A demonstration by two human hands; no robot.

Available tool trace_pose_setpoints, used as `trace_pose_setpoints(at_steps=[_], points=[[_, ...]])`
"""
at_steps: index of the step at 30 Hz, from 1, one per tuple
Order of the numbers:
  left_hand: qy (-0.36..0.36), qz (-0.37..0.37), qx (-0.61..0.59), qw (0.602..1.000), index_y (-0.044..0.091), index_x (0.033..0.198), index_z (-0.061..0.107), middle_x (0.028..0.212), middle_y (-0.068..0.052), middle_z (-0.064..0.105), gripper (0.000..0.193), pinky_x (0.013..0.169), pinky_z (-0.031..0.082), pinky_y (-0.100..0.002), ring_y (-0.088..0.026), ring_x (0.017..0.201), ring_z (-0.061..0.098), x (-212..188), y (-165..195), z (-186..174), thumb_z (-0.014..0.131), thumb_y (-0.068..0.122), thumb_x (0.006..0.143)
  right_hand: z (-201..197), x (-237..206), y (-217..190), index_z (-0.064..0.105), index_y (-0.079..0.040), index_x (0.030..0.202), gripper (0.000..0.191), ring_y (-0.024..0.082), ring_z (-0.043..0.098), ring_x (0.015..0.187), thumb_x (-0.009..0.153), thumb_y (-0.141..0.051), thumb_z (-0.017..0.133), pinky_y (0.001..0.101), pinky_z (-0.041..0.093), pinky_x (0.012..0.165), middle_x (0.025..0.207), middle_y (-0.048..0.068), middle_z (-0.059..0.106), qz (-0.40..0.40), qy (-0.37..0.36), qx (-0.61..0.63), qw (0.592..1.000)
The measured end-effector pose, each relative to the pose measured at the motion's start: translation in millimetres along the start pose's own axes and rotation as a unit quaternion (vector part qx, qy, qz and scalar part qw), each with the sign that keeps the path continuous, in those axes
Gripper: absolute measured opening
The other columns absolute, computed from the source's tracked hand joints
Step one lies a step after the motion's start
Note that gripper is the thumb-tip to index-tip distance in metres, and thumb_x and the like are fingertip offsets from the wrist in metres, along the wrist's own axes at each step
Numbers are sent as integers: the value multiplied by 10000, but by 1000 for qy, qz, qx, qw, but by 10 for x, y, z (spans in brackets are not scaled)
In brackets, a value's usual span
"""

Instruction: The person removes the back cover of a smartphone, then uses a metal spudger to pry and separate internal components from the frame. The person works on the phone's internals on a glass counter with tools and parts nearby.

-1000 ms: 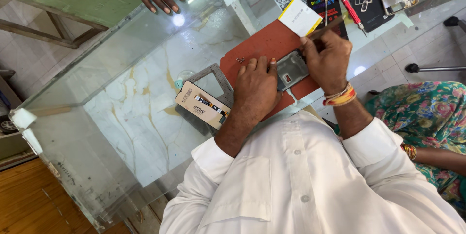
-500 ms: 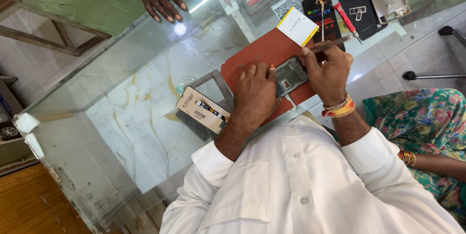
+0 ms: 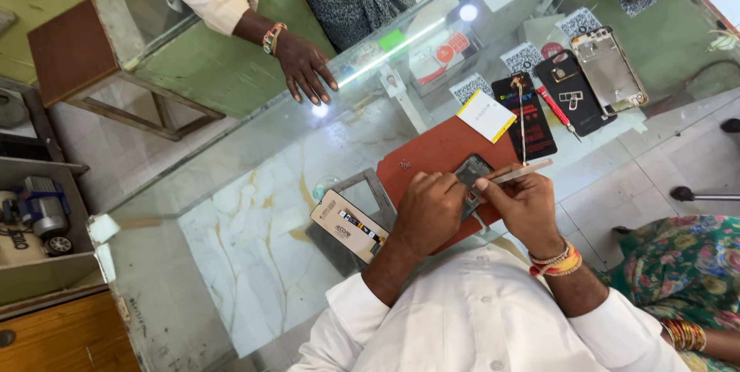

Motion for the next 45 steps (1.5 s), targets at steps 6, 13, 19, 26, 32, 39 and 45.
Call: trace_pose_setpoints(at_steps=[6,13,19,26,32,39,45], points=[[71,-39,-41,996,55,793,609,772,-75,582,202,682,472,-437,-274,748,621,3,-62,-142,704,114,961,-298,-9,-137,670,43,1021,99,125,685,736,1033,-52,692,257,569,665,881,118,739,-51,107,161,980],[201,-41,-77,976,-54,1114,633,951,-129,628,259,732,512,-424,-306,827,636,189,-144,-128,660,162,974,-254,-59,-71,664,73,1119,179,141,744,891,978,-16,728,272,622,810,1028,132,753,-68,100,129,984],[16,-90,-6,996,42,1061,683,1016,-105,631,323,877,510,-463,-314,984,617,32,-64,242,805,270,868,-176,-44,-80,732,23,1019,148,205,714,866,883,64,771,288,567,728,1015,149,740,-233,83,-144,958],[-28,-92,37,995,-51,1194,653,1161,-147,591,651,902,468,-500,-343,1084,564,-63,16,355,845,364,731,-28,127,-14,713,-31,945,127,268,724,894,834,-11,773,365,561,821,989,119,755,-292,53,-206,933],[-56,-107,39,992,-85,1230,642,1121,-141,576,708,891,466,-480,-323,1049,562,-41,-6,421,852,388,747,-32,159,49,715,-33,945,117,256,730,899,846,-9,772,366,563,836,976,110,755,-290,43,-193,936],[-68,-116,33,990,-78,1221,648,1108,-141,568,706,905,464,-480,-323,1054,561,-28,-9,426,868,381,732,-36,199,31,746,-31,923,111,247,718,855,828,-29,802,372,560,823,941,111,763,-277,21,-204,939],[-86,-118,43,988,-115,1245,627,1116,-161,560,767,924,467,-473,-326,1080,557,-13,-16,449,876,389,723,-77,318,96,764,-4,1007,62,180,754,828,950,-26,755,291,600,727,964,118,763,-163,48,-158,973]])
Point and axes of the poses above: each hand's wrist, its own x-axis towards the middle knuckle, its own z-axis out of the palm, y = z × x, the point moved 3 cm from there along x, towards the middle knuckle
